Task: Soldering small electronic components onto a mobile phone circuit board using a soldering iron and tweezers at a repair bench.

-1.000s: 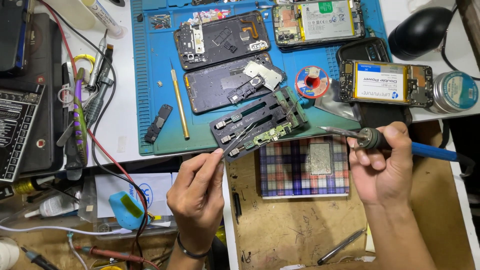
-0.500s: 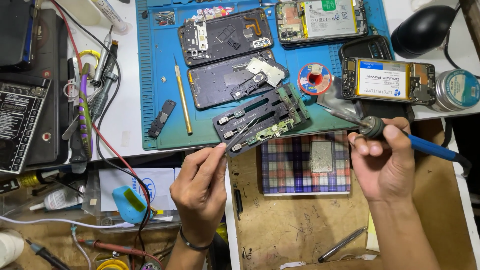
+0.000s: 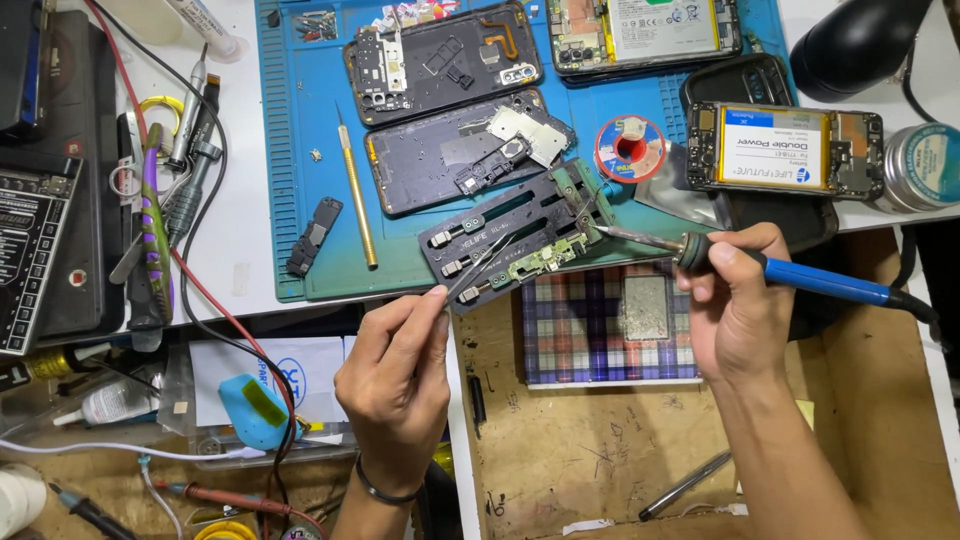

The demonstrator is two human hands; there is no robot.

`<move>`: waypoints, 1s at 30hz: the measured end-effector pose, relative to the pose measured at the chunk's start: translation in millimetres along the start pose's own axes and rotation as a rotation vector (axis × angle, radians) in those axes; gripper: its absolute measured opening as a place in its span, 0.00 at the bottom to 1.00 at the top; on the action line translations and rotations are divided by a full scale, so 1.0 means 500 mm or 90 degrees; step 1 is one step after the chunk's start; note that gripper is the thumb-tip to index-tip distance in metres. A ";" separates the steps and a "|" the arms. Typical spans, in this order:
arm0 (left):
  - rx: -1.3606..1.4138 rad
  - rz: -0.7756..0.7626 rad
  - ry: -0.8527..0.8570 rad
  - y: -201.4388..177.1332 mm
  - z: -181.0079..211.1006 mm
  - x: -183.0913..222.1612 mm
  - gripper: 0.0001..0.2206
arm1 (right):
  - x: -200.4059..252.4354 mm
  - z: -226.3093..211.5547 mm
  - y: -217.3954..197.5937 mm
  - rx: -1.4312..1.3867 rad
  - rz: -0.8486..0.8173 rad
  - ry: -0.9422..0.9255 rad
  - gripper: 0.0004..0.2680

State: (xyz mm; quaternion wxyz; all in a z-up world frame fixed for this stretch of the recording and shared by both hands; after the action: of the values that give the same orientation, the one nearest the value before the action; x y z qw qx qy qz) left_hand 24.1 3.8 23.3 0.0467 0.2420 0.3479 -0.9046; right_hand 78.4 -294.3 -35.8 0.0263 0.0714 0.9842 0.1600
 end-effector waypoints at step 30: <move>-0.006 -0.002 -0.001 -0.001 0.000 0.002 0.10 | -0.001 -0.004 0.002 0.009 -0.025 -0.007 0.03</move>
State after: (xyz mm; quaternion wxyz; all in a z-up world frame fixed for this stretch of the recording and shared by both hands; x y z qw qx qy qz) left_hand 23.2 4.1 23.2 0.0468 0.2408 0.3521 -0.9033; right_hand 78.9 -293.9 -33.7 0.0346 0.0532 0.9863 0.1523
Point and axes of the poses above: each hand's wrist, its own x-axis away from the middle knuckle, its own y-axis out of the palm, z = x × y, the point moved 3 cm from there along -x, towards the middle knuckle, and after that the axes turned 13 degrees about -z, right-handed, at the moved point
